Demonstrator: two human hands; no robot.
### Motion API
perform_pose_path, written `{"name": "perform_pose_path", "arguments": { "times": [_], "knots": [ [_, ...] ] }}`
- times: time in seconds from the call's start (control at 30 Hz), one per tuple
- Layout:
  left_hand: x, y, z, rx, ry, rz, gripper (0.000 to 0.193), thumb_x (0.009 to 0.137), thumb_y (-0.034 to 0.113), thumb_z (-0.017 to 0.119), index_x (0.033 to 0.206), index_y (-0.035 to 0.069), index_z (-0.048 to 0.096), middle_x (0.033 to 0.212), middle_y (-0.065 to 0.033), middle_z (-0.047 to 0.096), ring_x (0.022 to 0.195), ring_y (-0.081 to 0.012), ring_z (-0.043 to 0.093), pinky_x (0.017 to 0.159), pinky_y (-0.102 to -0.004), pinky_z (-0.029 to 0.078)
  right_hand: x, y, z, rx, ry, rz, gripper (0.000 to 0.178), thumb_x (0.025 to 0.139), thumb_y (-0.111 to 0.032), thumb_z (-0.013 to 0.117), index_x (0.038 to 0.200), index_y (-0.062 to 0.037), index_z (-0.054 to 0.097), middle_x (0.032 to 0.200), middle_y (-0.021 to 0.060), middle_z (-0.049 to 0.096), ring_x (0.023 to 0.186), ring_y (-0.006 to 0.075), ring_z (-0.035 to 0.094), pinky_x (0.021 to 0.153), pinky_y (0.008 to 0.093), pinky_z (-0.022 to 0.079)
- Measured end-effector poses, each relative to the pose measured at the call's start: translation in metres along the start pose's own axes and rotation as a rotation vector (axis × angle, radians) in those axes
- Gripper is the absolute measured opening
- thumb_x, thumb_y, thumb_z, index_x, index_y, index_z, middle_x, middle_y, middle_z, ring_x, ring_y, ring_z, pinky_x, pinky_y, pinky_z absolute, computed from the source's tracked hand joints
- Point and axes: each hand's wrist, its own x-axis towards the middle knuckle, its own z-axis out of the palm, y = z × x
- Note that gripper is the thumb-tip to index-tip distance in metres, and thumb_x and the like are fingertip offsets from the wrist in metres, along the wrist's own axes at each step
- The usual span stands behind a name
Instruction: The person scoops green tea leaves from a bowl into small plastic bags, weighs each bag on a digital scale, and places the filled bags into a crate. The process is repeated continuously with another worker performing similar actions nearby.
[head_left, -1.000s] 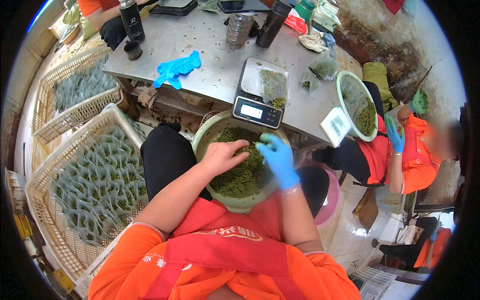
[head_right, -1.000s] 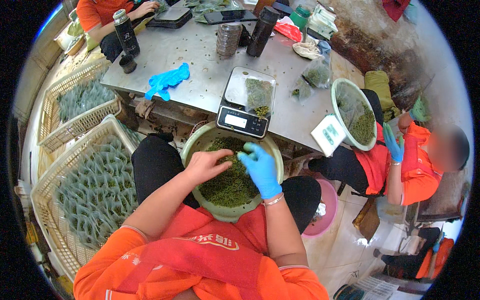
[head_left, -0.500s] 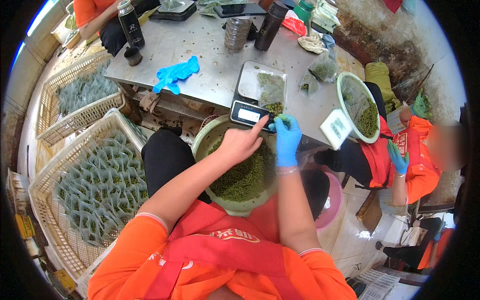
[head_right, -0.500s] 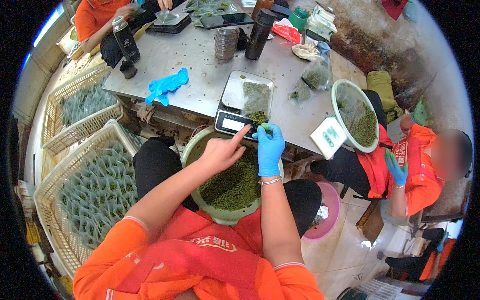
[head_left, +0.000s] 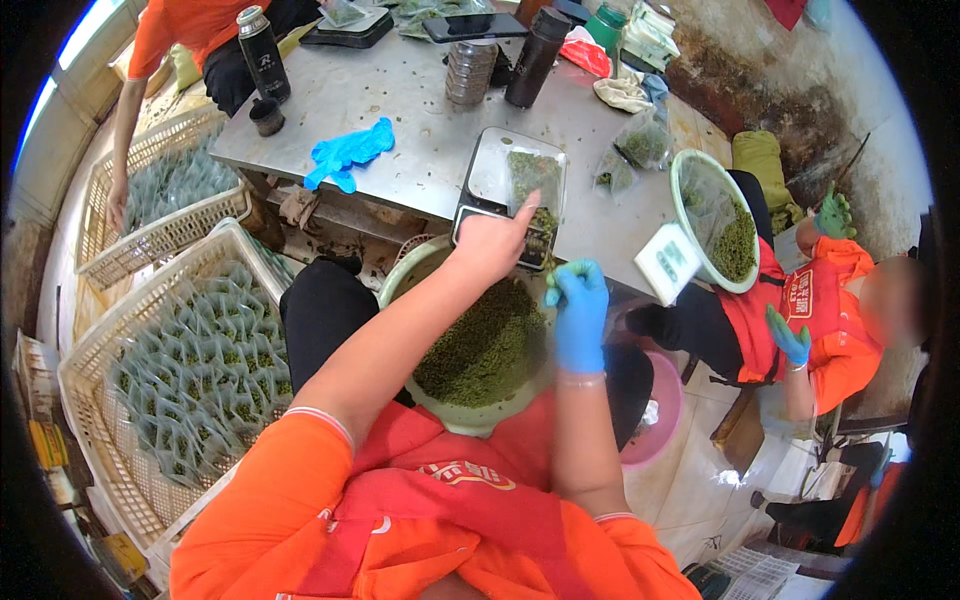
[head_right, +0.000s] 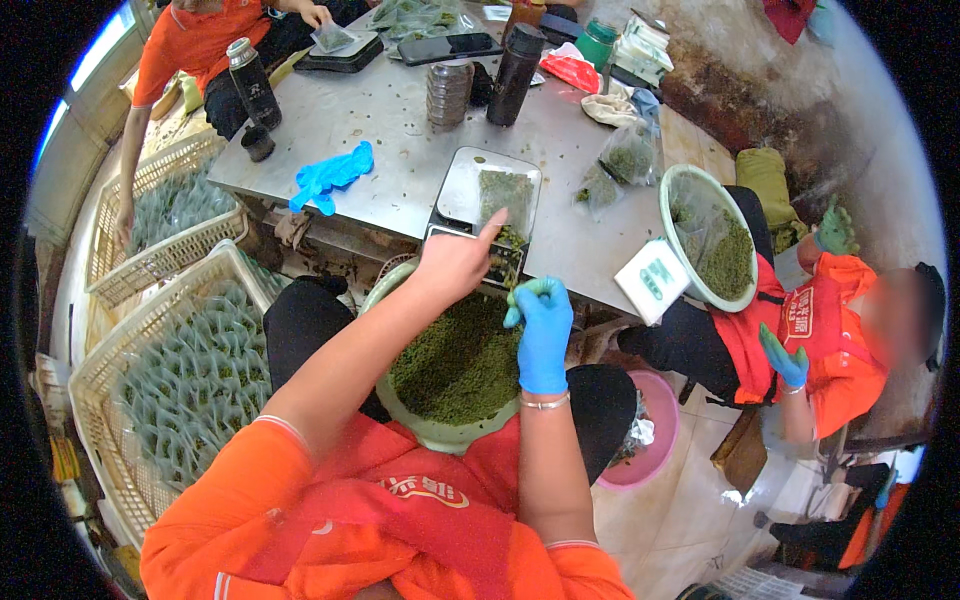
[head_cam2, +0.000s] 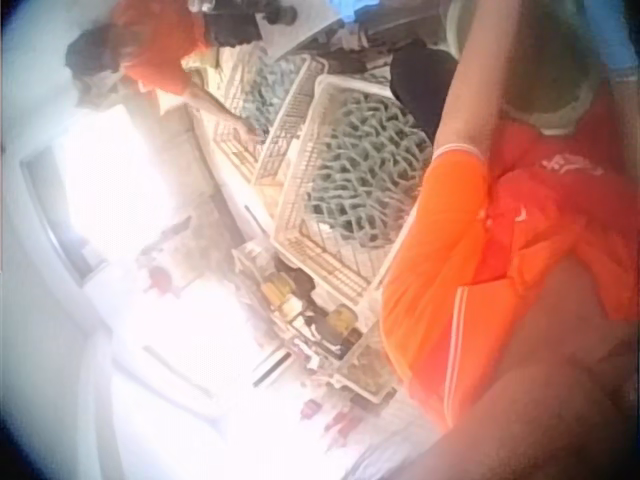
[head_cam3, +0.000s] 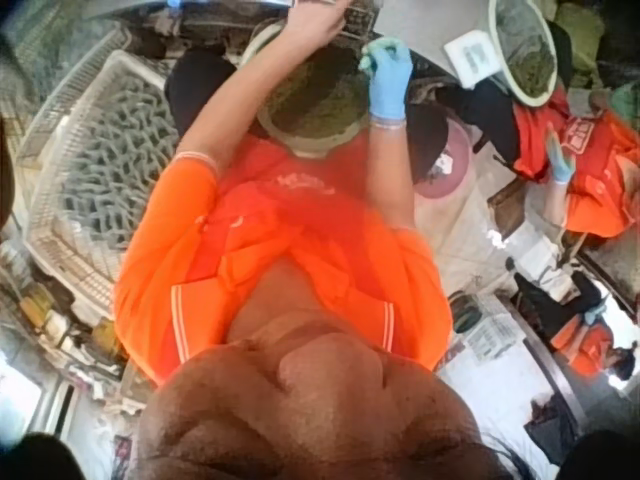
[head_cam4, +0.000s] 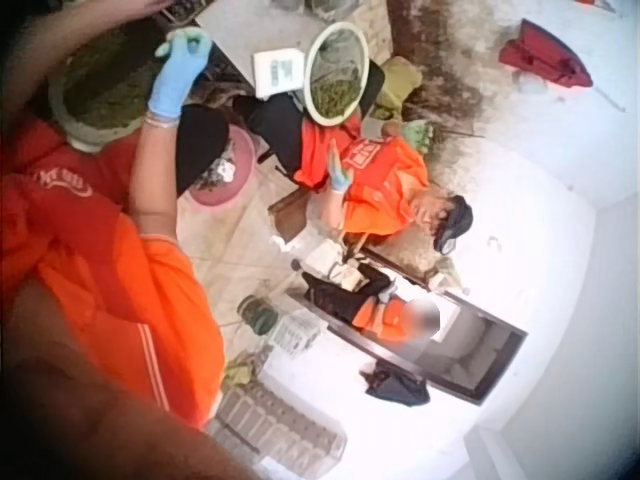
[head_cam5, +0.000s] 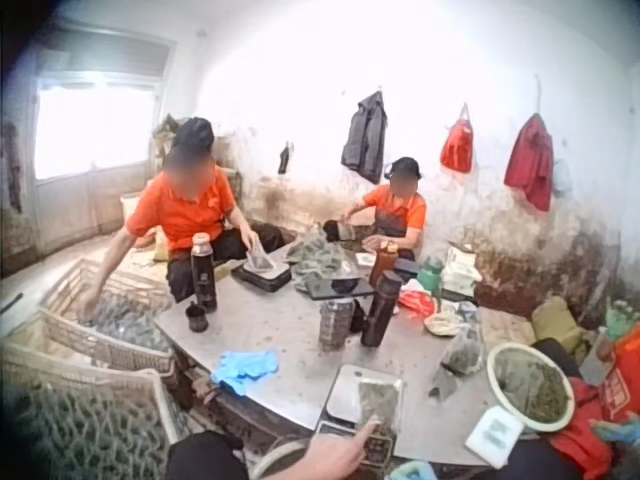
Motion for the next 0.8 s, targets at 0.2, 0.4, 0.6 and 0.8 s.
{"name": "perform_pose_path", "arguments": {
  "times": [0.2,0.4,0.6,0.8],
  "knots": [
    [-0.093,-0.01,-0.008,-0.887,-0.122,0.022,0.055,0.081,0.007,0.054,0.134,0.013,0.039,0.106,-0.0103,0.064,0.064,-0.0172,0.063,0.063,-0.0305,0.052,-0.026,0.002,-0.002,-0.124,-0.354,0.239,0.012,0.082,0.003,0.057,0.093,-0.0025,0.056,0.079,0.0056,0.06,0.061,0.0119,0.058,0.054,0.0237,0.048],
    [-0.131,-0.024,0.008,-1.47,-0.308,-0.38,0.023,0.09,0.013,0.055,0.107,-0.002,0.055,0.085,-0.0071,0.063,0.066,-0.0099,0.059,0.058,-0.0231,0.051,-0.033,0.017,0.014,-0.296,-0.37,0.146,0.01,0.082,-0.001,0.059,0.092,-0.0008,0.061,0.081,0.0033,0.06,0.065,0.0096,0.057,0.059,0.023,0.048],
    [-0.136,-0.017,0.009,-1.466,-0.163,-0.42,0.016,0.085,0.013,0.061,0.092,0.0,0.06,0.073,-0.0041,0.062,0.059,-0.0086,0.057,0.052,-0.0231,0.049,-0.042,0.037,0.018,-0.802,-0.311,-0.268,0.014,0.078,-0.006,0.061,0.092,-0.0049,0.063,0.083,0.0113,0.057,0.071,0.0244,0.059,0.065,0.0317,0.047],
    [-0.135,-0.011,0.013,-0.749,0.26,0.018,0.008,0.065,0.008,0.067,0.067,0.007,0.06,0.057,-0.0057,0.058,0.05,-0.0154,0.058,0.048,-0.0291,0.045,-0.047,0.05,0.031,-0.994,-0.129,-0.362,0.008,0.08,-0.012,0.058,0.084,-0.0049,0.058,0.084,0.0137,0.058,0.076,0.0319,0.059,0.066,0.0387,0.047]
  ]
}}
